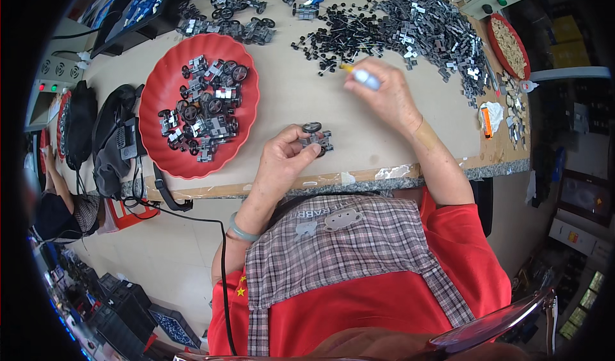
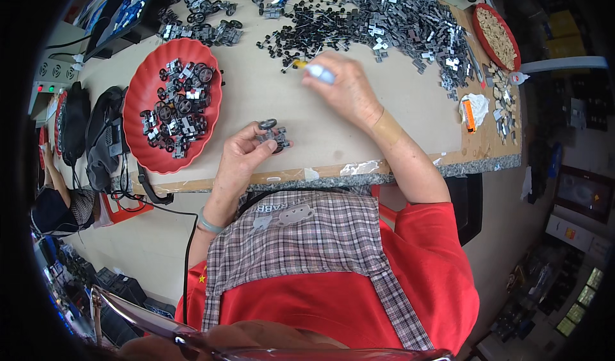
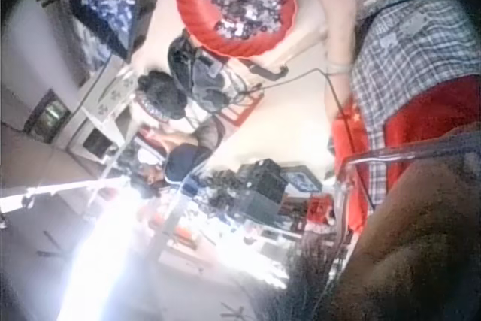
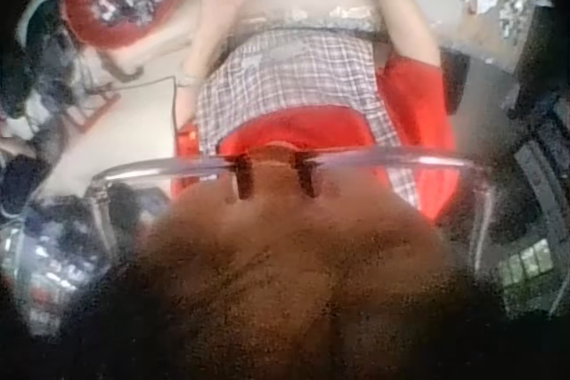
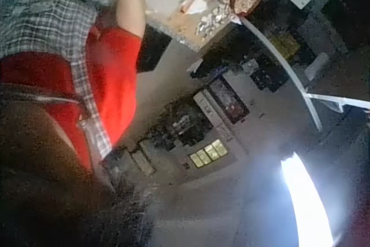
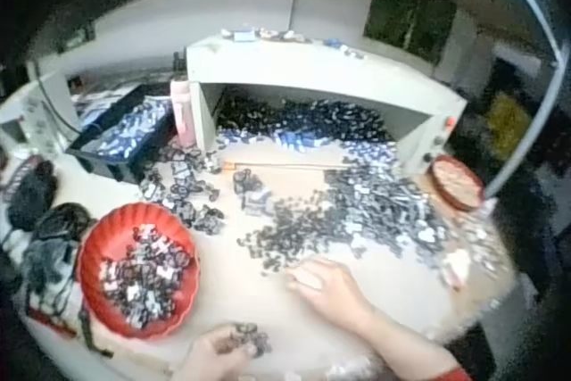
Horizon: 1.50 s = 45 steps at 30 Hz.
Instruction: The person assembles toy car wheel and axle assemblies by applying glue from a glue bottle to join small plastic components.
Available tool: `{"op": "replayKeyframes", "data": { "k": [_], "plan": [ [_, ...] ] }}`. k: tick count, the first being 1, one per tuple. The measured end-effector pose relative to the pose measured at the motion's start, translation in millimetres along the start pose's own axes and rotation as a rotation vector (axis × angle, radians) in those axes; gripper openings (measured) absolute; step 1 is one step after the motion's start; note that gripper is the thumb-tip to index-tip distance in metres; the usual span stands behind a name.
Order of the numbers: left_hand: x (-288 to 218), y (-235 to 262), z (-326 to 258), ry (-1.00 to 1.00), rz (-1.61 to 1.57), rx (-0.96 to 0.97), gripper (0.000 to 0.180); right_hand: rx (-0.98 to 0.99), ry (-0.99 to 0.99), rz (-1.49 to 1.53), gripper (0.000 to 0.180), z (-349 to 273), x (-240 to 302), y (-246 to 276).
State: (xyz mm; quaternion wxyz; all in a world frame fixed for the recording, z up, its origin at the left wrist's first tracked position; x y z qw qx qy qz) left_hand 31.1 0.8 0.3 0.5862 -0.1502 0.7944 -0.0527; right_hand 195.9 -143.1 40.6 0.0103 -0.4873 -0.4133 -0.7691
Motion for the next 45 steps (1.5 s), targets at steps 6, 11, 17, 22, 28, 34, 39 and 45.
{"op": "replayKeyframes", "data": {
  "k": [6,11,17,22,28,34,39,45],
  "plan": [
    [-7.1,-4.3,-2.4,0.113,-0.195,0.018,0.021,-0.163,0.215,-0.294,0.016,7.3,-17.7,6.9],
    [-4.4,-5.8,-2.4,0.159,-0.193,0.002,0.024,-0.113,0.209,-0.343,0.016,8.3,-18.6,7.3],
    [-1.0,-4.6,0.4,0.119,-0.212,-0.028,0.025,-0.073,0.197,-0.050,0.014,-16.7,33.7,9.2],
    [2.0,-3.8,4.7,0.026,-0.181,-0.108,0.023,-0.037,0.219,0.082,0.029,-48.0,57.5,-11.7],
    [2.3,-2.7,4.5,0.022,-0.001,-0.173,0.021,-0.074,0.222,0.042,0.035,-62.4,53.7,-31.3],
    [4.8,-4.6,3.0,-0.031,-0.046,-0.190,0.020,-0.104,0.243,0.005,0.030,-66.1,56.5,-35.8],
    [5.6,-6.8,2.2,-0.053,-0.044,-0.160,0.022,-0.101,0.271,-0.064,0.029,-66.8,57.6,-34.8],
    [5.6,-5.9,0.0,-0.093,-0.075,-0.086,0.023,-0.053,0.307,-0.027,0.026,-64.1,53.8,-29.0]
  ]
}}
Point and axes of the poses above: each hand's wrist, its own z-axis towards the middle knuckle, its own y-axis out of the back of the hand, x = y × z, the point moved 4 cm from there along z, towards the middle knuckle, and after that the axes turned 3 degrees about y, right-handed, at the moved point
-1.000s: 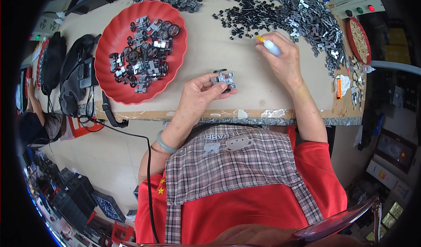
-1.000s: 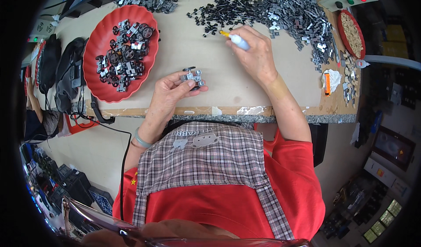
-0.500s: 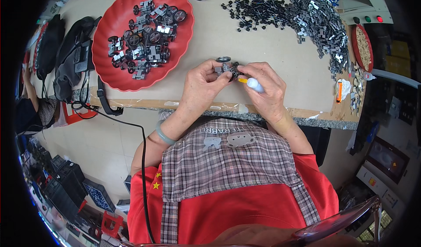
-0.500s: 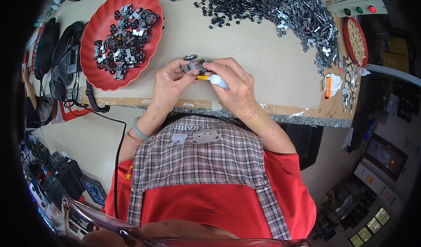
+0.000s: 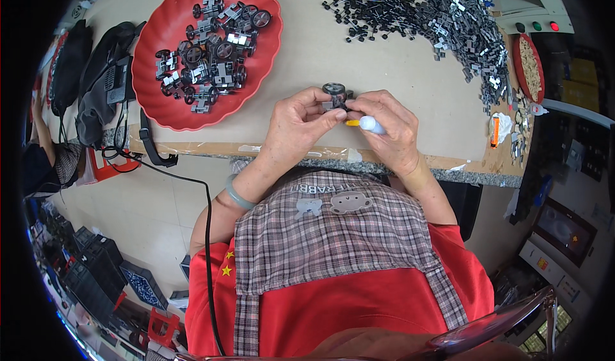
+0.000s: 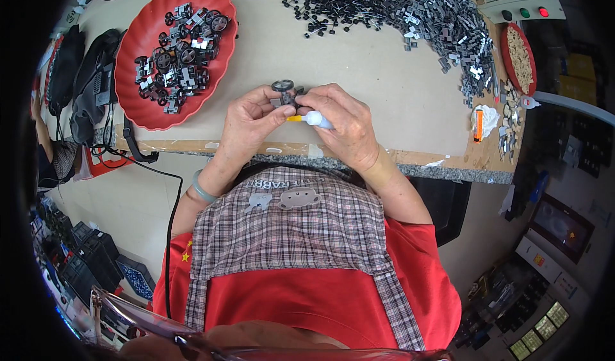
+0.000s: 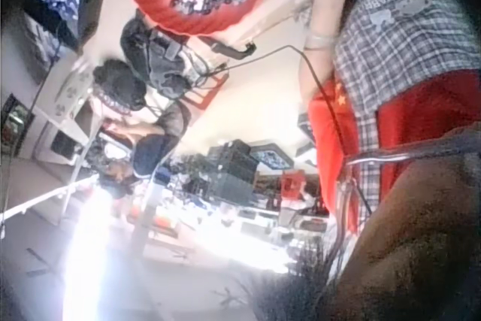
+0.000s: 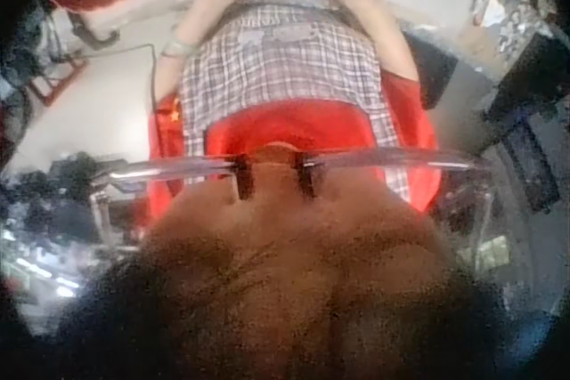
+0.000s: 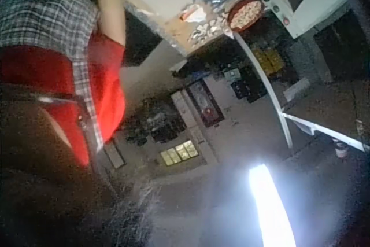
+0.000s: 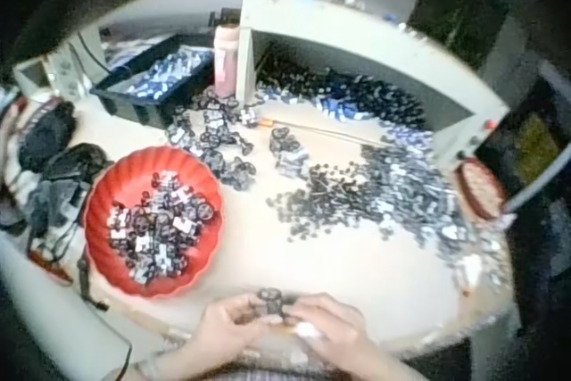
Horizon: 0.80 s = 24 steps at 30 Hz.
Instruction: The person assembles toy car wheel and axle assemblies by applying glue from a glue bottle to join small plastic components.
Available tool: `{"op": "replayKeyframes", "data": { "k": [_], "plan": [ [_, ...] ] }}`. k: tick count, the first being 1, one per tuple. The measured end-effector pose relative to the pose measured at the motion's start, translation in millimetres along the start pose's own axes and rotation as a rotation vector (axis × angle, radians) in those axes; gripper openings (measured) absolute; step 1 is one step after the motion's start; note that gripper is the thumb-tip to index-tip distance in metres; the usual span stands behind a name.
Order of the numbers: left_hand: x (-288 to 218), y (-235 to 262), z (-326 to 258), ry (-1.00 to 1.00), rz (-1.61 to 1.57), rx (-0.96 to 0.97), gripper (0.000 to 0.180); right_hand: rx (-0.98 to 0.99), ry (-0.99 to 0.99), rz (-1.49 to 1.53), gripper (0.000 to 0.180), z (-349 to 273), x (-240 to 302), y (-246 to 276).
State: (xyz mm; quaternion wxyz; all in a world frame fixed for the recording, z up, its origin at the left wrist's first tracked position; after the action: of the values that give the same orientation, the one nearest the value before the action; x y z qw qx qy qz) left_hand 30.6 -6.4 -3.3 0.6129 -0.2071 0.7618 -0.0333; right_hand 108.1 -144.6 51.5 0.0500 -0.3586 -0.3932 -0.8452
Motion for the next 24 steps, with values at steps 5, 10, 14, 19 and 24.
{"op": "replayKeyframes", "data": {
  "k": [5,10,14,19,24],
  "plan": [
    [-3.3,-1.5,-1.4,-0.001,0.009,0.069,0.021,0.085,0.058,0.100,0.025,1.5,-7.9,1.5],
    [-1.4,-1.0,0.9,0.039,-0.218,0.045,0.024,-0.041,-0.169,0.210,0.025,-4.2,-20.2,-6.0],
    [-0.1,-4.1,-0.2,0.069,-0.403,0.021,0.023,-0.105,-0.175,0.202,0.025,3.0,-14.1,-6.9],
    [5.0,-5.2,1.4,0.084,-0.499,0.005,0.026,-0.151,-0.151,0.181,0.022,6.7,-8.2,-7.9],
    [-3.0,-9.1,-0.4,0.075,-0.462,0.028,0.027,-0.113,-0.248,0.232,0.021,7.3,-15.8,-6.3]
  ]
}}
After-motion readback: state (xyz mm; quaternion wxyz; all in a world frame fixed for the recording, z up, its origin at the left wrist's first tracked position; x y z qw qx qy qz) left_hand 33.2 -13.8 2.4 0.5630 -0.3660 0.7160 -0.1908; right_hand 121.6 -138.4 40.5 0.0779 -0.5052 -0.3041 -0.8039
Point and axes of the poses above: each hand's wrist, its own z-axis towards the middle knuckle, its own y-axis out of the back of the hand, x = y × z, the point moved 4 cm from there along z, towards the middle knuckle, and after that the axes turned 3 degrees about y, right-handed, at the moved point
